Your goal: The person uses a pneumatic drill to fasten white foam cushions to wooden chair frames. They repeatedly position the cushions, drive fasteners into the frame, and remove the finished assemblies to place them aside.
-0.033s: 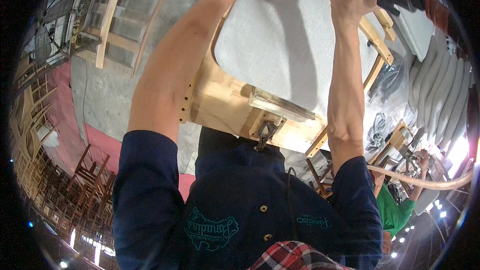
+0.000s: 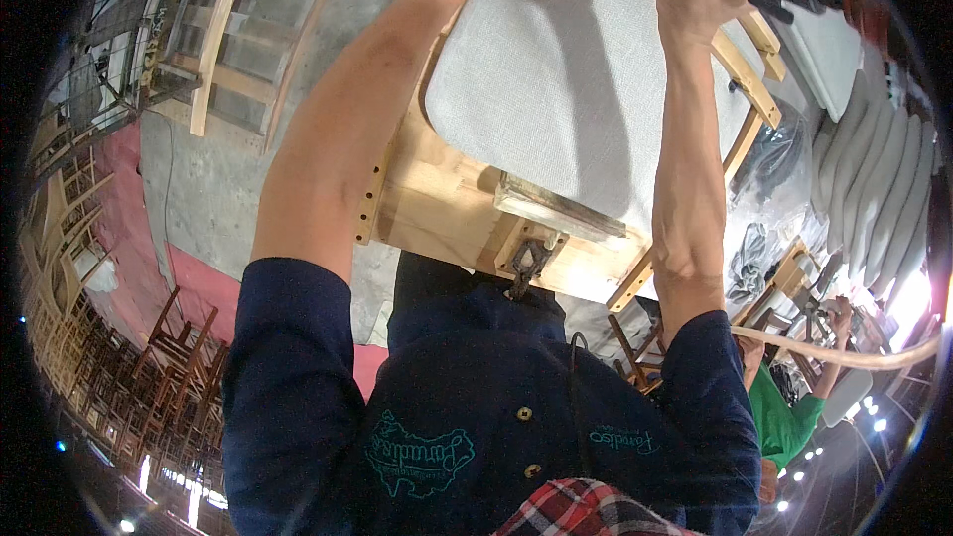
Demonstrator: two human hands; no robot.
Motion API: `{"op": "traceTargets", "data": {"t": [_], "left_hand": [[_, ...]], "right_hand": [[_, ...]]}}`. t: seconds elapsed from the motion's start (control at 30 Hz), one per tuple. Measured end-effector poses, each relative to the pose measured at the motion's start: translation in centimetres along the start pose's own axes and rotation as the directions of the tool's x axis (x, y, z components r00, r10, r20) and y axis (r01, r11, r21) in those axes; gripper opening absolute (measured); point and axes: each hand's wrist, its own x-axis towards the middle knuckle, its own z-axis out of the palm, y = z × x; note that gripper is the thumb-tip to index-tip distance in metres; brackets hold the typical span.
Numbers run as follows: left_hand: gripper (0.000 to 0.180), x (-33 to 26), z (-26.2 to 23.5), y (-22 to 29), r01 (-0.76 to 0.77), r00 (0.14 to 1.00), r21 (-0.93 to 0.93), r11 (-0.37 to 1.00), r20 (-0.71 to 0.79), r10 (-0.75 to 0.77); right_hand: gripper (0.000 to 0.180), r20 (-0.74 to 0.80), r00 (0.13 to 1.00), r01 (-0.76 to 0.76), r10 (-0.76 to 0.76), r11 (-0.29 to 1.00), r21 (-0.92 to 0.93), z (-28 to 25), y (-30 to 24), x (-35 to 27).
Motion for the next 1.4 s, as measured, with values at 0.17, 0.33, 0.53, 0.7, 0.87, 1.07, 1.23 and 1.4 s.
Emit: {"op": "traceTargets", "data": {"t": [0.17, 0.33, 0.53, 0.7, 0.87, 1.07, 1.23, 1.4], "left_hand": [[0.026, 1.2, -0.5, -0.8, -0.044, 0.978, 0.053, 0.998, 0.206, 0.032], [0.020, 2.0, -0.6, -2.7, -0.092, 0.963, -0.043, 0.995, 0.251, 0.100], [0.022, 1.5, -1.0, -2.8, -0.106, 0.973, 0.047, 0.993, 0.210, 0.094], [0.030, 1.1, 0.1, -2.9, -0.133, 0.981, 0.098, 0.986, 0.156, 0.117], [0.032, 1.4, -0.2, -2.4, -0.115, 0.985, 0.043, 0.992, 0.135, 0.109], [0.033, 1.0, -0.3, -2.2, -0.072, 0.983, 0.029, 0.997, 0.172, 0.066], [0.033, 0.5, -0.5, -2.8, -0.074, 0.981, 0.032, 0.997, 0.181, 0.067], [0.034, 0.6, 0.1, -2.6, -0.054, 0.981, 0.011, 0.998, 0.186, 0.051]], "right_hand": [[0.023, 0.239, 0.929, -0.341, 0.283, 0.905, 0.254, -0.7, 0.1, 1.9], [0.025, 0.288, 0.942, -0.269, 0.171, 0.898, 0.347, 0.3, 1.3, 1.9], [0.027, 0.310, 0.924, -0.341, 0.226, 0.852, 0.397, 0.5, 0.2, 1.0], [0.019, 0.075, 0.997, -0.014, 0.008, 0.997, 0.078, -1.6, 0.2, 0.9], [0.020, 0.207, 0.961, -0.257, 0.184, 0.873, 0.416, -4.2, -2.5, 1.5], [0.013, 0.143, 0.990, -0.052, 0.014, 0.962, 0.267, -2.7, -1.1, 0.6], [0.017, 0.181, 0.982, -0.099, 0.059, 0.971, 0.217, -1.8, -0.4, -0.3], [0.018, 0.243, 0.969, 0.025, -0.039, 0.998, 0.059, -2.3, -0.1, -0.1]]}}
